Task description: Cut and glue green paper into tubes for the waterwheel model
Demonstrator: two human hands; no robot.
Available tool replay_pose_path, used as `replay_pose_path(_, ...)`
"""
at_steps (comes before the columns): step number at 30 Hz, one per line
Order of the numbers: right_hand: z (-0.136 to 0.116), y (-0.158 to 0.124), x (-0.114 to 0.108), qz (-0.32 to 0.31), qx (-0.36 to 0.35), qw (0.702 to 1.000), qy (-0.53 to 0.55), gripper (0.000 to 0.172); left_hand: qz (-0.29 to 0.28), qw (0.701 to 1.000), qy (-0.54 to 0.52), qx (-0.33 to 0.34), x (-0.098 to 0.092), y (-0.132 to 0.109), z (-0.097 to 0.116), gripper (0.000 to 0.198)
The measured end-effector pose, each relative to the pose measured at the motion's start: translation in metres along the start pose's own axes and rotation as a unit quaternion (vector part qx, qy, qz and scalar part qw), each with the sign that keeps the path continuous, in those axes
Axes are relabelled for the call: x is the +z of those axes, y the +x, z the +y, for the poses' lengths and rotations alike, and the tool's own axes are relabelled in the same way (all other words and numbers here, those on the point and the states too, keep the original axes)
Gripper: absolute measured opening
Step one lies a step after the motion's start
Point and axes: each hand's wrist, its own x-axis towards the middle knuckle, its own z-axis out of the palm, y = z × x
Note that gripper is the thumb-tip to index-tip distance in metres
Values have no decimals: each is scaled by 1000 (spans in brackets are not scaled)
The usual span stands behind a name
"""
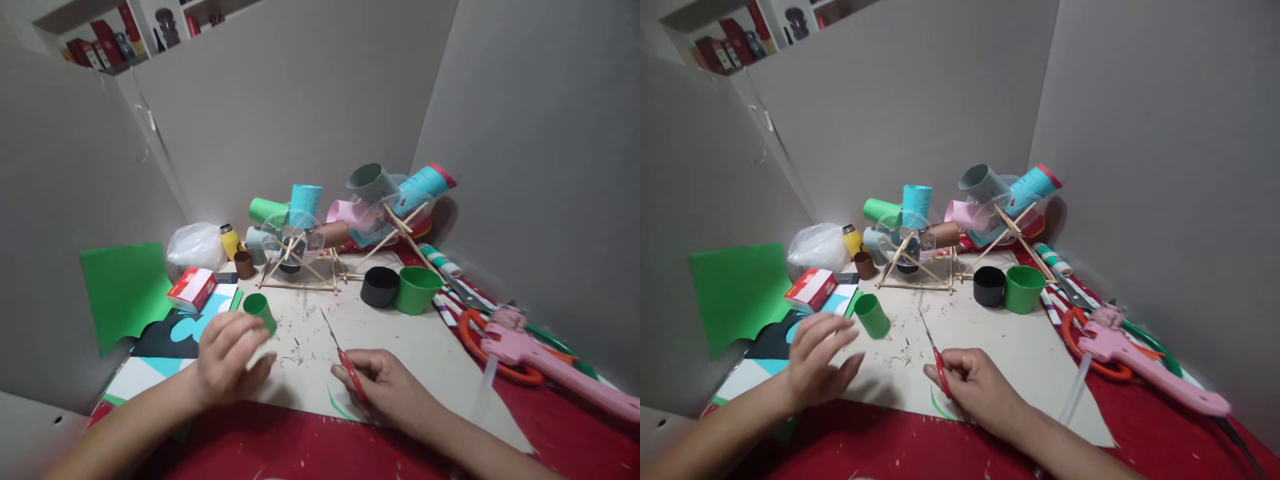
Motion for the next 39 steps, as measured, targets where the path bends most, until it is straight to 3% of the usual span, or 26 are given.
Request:
replay_pose_path(2, 1, 0, 1, -2, 0, 1000, 1, 61, -1, 999, 52, 0, 11, 5, -12, 19)
replay_pose_path(4, 2, 0, 1, -2, 0, 1000, 2, 61, -54, 995, 81, -34, 23, 8, -23, 15)
replay_pose_path(7, 1, -1, 1, 0, 1, 1000, 3, 61, -117, 987, 61, -88, 36, 8, -34, 14)
replay_pose_path(10, 1, 0, 1, 4, 2, 1000, 8, 60, -124, 987, 31, -94, 41, 6, -33, 17)
replay_pose_path(16, -3, 0, -2, 33, 7, 999, 35, 58, -45, 989, -137, -17, 26, 12, 2, 3)
replay_pose_path(21, -4, -1, -5, 49, 3, 997, 65, 56, -27, 974, -224, 29, 9, 15, 30, 13)
replay_pose_path(31, -6, -2, -7, 27, -1, 989, 147, 58, -6, 977, -209, 45, 14, 8, 31, 10)
replay_pose_path(36, -7, -4, -10, 18, -5, 989, 143, 54, 21, 983, -101, 149, 24, -2, 29, 7)
replay_pose_path(39, -6, -6, -10, 15, -14, 991, 134, 53, 25, 974, -86, 210, 25, -4, 29, 21)
